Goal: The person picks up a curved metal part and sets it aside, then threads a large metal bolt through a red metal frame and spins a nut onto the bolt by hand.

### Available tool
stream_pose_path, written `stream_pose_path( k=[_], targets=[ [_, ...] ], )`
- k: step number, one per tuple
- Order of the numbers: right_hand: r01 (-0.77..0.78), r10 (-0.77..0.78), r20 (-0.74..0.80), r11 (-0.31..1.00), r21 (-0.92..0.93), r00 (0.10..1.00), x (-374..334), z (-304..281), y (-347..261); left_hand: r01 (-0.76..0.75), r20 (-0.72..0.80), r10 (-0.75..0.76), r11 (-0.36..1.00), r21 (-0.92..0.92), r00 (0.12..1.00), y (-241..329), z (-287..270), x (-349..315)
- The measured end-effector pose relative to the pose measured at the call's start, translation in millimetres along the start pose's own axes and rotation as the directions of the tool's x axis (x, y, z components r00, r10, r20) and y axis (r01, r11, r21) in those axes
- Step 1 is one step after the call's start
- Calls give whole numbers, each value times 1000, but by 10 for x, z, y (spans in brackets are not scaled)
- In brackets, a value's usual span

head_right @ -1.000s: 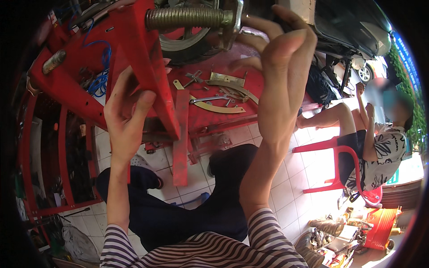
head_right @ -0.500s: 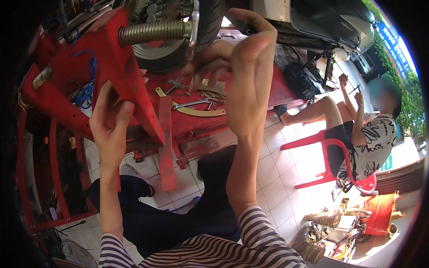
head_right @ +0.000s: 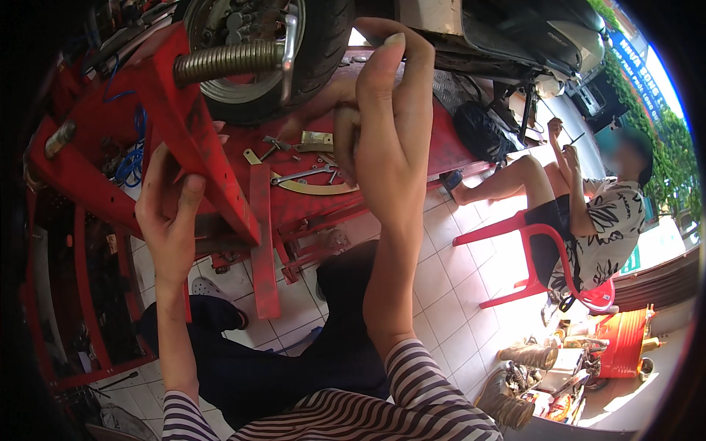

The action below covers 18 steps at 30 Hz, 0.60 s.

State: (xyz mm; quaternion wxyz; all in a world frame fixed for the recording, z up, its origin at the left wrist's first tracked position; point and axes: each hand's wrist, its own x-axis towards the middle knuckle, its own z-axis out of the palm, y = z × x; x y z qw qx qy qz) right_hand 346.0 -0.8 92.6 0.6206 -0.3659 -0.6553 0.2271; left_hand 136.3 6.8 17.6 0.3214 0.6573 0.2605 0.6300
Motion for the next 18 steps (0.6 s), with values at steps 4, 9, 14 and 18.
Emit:
stream_pose_path(
  k=[4,9,14,18],
  targets=[
    [86,-68,-186,992,94,980,-7,183,-1,7,9,-7,1000,-9,1000,-3,20,6],
    [109,-110,-99,994,-13,989,26,35,117,29,4,-29,999,15,1000,18,-1,-5],
    [-52,53,34,999,-12,998,-16,14,-10,38,7,-38,999,-6,999,22,19,-12],
    [26,-52,103,971,238,993,24,-27,71,63,2,-63,998,-11,998,22,26,1]
  ],
)
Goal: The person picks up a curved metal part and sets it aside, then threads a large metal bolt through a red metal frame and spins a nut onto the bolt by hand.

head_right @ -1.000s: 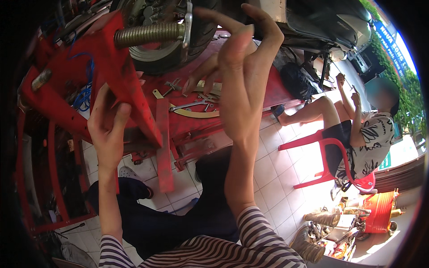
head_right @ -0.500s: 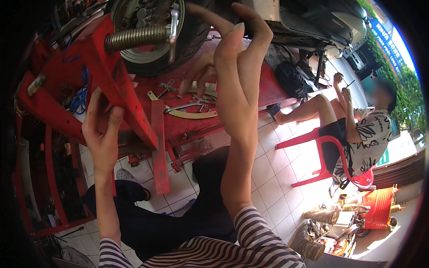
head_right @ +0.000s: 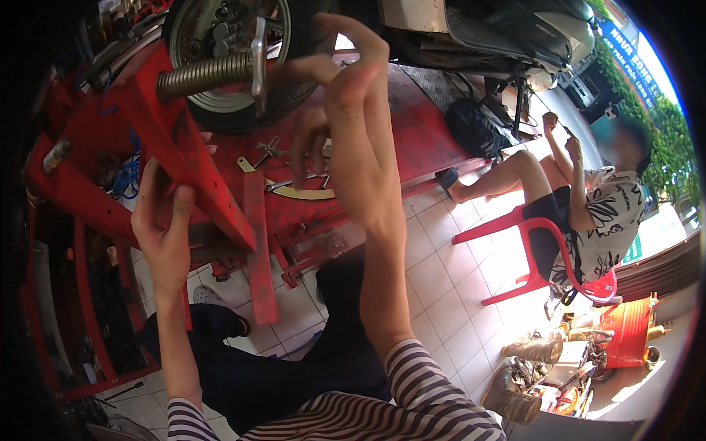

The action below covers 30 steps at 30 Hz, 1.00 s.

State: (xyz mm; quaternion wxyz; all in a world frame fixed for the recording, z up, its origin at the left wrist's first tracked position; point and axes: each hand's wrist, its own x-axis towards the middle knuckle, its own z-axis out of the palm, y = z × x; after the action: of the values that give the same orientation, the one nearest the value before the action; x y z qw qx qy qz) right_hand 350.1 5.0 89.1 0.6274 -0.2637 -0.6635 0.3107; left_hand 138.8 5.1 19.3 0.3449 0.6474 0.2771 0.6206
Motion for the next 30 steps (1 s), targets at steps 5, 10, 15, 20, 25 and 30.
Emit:
stream_pose_path(
  k=[5,10,15,20,25,30],
  targets=[
    [-60,18,-180,971,-232,983,-9,134,-30,-12,13,11,997,74,1000,58,-3,10],
    [79,-135,-273,975,-207,953,5,213,37,-17,9,16,998,62,1000,75,2,1],
    [-21,9,-65,981,-192,998,1,42,9,-22,7,22,999,31,1000,53,-22,-4],
    [121,-135,-240,990,-73,961,36,247,23,-12,10,11,999,51,1000,70,-4,-11],
    [-37,26,-66,984,-172,997,7,-30,60,-7,1,7,995,102,1000,98,-10,-35],
    [130,-135,-84,990,-61,987,2,151,59,-8,12,7,999,36,1000,-3,-2,-5]
  ],
)
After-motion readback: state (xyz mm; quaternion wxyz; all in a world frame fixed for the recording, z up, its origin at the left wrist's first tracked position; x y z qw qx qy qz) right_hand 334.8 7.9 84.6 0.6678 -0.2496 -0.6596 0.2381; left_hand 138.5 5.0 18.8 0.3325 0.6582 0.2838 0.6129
